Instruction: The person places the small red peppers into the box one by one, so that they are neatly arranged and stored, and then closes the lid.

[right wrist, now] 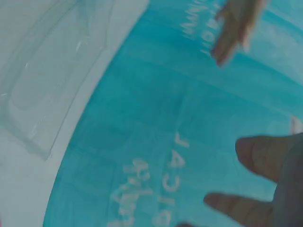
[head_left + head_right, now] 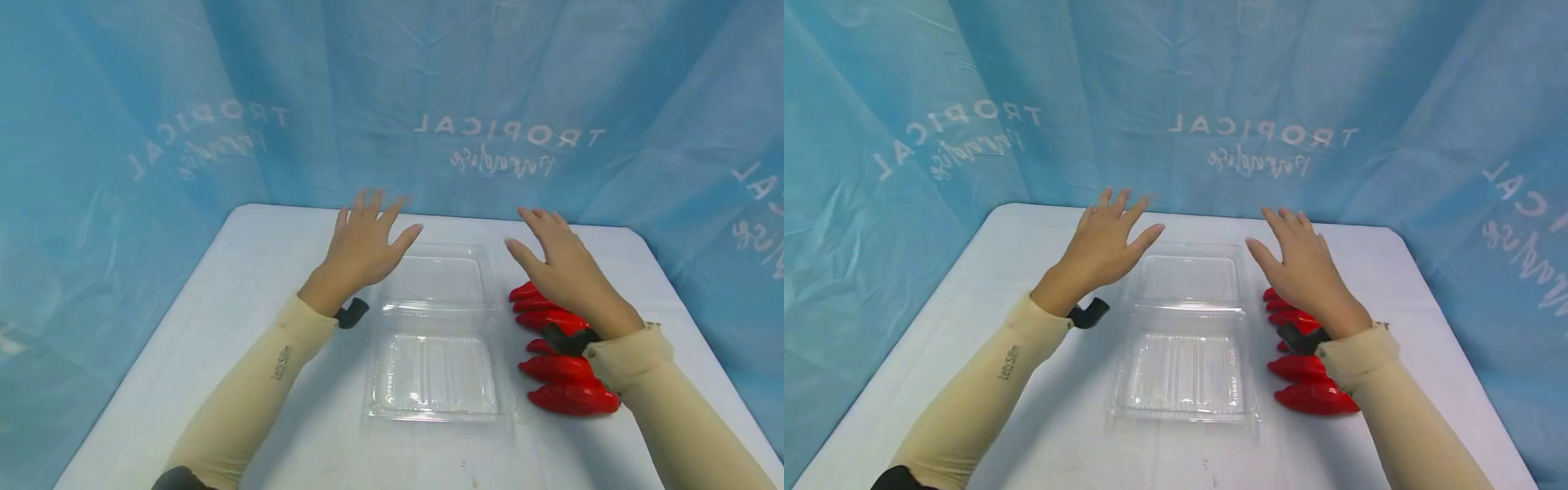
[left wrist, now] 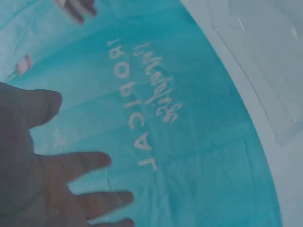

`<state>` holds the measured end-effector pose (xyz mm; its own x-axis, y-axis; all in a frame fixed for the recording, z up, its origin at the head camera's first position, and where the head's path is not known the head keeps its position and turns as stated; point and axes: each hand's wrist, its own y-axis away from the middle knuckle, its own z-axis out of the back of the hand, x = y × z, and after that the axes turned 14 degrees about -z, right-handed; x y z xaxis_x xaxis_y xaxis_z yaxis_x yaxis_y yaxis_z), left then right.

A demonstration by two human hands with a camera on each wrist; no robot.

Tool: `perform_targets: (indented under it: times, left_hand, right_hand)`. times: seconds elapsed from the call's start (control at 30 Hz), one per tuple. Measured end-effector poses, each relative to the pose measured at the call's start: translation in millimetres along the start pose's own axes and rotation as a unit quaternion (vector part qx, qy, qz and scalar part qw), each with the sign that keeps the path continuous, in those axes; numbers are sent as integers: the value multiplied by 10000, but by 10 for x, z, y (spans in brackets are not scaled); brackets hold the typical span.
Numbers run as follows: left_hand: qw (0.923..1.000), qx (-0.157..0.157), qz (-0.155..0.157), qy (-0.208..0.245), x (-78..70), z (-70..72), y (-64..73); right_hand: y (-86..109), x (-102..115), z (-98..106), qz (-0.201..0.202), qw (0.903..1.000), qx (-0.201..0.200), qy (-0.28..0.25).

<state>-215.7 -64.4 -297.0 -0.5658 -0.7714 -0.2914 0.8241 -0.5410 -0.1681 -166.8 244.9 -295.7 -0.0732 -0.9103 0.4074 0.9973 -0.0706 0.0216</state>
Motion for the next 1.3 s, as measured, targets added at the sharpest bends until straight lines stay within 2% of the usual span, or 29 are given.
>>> perform_targets:
  times: [0.07, 0.1, 0.17, 0.23, 0.3, 0.37, 0.47, 0.53, 0.6, 0.7, 0.8, 0.97, 1.1, 1.2, 1.3]
  left_hand:
    - [9975, -358, -356, 504, 50, 34, 270]
    - [9930, -583, -546, 868, 70, 47, 438]
    - [9769, -1059, -870, 1642, 98, 56, 817]
    - [9560, -1529, -979, 2306, 116, 17, 1199]
    - [9378, -1915, -806, 2780, 134, -94, 1526]
    - [9252, -2099, -440, 3130, 172, -273, 1769]
    - [9079, -2088, 276, 3625, 230, -588, 1995]
    - [9032, -1977, 606, 3760, 257, -768, 2055]
    - [9044, -1864, 698, 3775, 267, -903, 2067]
    - [9140, -1732, 492, 3636, 249, -1037, 2043]
    - [9163, -1684, 192, 3629, 207, -1122, 2020]
    - [9026, -1643, 22, 3978, 121, -1182, 2020]
    - [8873, -1539, -98, 4346, 75, -1201, 2004]
    - [8757, -1431, -106, 4610, 84, -1188, 1988]
    - [8691, -1364, -86, 4754, 105, -1179, 1978]
  right_hand:
    - [263, -188, 26, 20, 9996, -200, -197]
    - [421, -284, 26, 14, 9989, -377, -277]
    - [772, -490, 10, 10, 9961, -770, -421]
    - [1126, -692, -40, -85, 9919, -1136, -560]
    - [1442, -900, -129, -336, 9873, -1372, -726]
    - [1668, -1126, -251, -656, 9833, -1425, -921]
    - [1758, -1443, -473, -1010, 9792, -1322, -1163]
    - [1720, -1604, -605, -1076, 9787, -1200, -1270]
    - [1656, -1711, -713, -1112, 9798, -1036, -1303]
    - [1586, -1789, -825, -1189, 9812, -758, -1321]
    - [1577, -1809, -894, -1306, 9816, -550, -1279]
    - [1622, -1831, -943, -1342, 9843, -336, -1099]
    - [1685, -1901, -934, -1401, 9849, -124, -1005]
    - [1710, -1943, -931, -1418, 9847, 116, -1002]
    - [1727, -1970, -938, -1427, 9838, 269, -1047]
